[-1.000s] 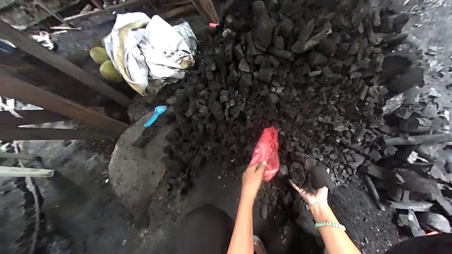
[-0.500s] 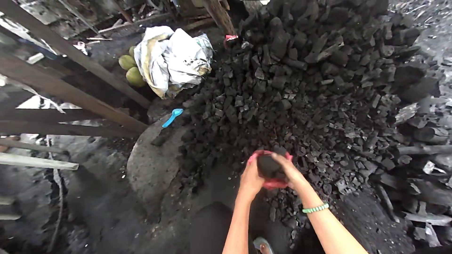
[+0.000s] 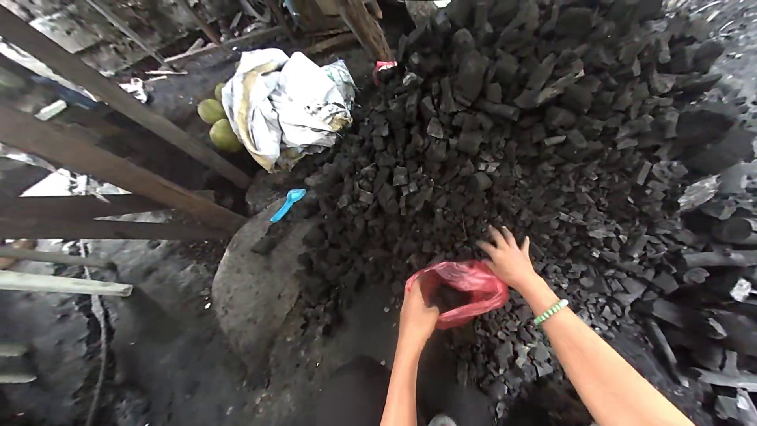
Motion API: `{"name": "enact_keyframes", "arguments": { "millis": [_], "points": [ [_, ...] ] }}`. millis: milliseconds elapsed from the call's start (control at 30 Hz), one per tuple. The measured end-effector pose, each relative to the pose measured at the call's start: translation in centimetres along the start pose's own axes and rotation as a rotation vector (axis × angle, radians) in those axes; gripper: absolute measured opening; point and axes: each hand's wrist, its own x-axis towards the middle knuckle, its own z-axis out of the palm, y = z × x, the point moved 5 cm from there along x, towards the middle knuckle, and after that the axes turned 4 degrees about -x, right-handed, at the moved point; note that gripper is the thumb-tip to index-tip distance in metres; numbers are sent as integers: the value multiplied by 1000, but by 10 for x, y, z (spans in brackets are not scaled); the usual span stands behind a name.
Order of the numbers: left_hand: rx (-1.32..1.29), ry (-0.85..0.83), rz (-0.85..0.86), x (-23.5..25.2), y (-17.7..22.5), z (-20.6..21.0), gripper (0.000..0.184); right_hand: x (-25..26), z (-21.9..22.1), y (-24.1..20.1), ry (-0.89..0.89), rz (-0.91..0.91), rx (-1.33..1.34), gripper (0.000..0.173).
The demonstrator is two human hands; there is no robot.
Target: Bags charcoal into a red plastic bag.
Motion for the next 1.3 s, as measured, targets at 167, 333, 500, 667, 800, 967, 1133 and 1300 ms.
{"name": "enact_keyframes", "arguments": {
  "millis": [167,333,500,667,800,967,1133,1300],
  "points": [
    [-242,33,66,-24,22,-26,67,-36,49,6,-196,33,-94,69],
    [-173,-64,173,-43,75,-33,73,-67,55,21,-281,191,3,68],
    [-220,-189,218,-48,102,-29,74,-108,69,39,-383,280,79,71],
    [-520,-242,166,-31,81,-12,70,-106,15,63,-263,280,416,48],
    [-357,-188,76,4,32,25,70,-60,-60,58,268,341,461,29],
    [-178,-233,88,15,28,50,70,30,-37,-19,-44,50,312,31],
    [-151,-268,105,15,24,51,69,54,21,-42,-316,180,144,40],
    [-129,-285,85,14,26,51,65,24,6,-33,-264,139,189,37]
  ]
}}
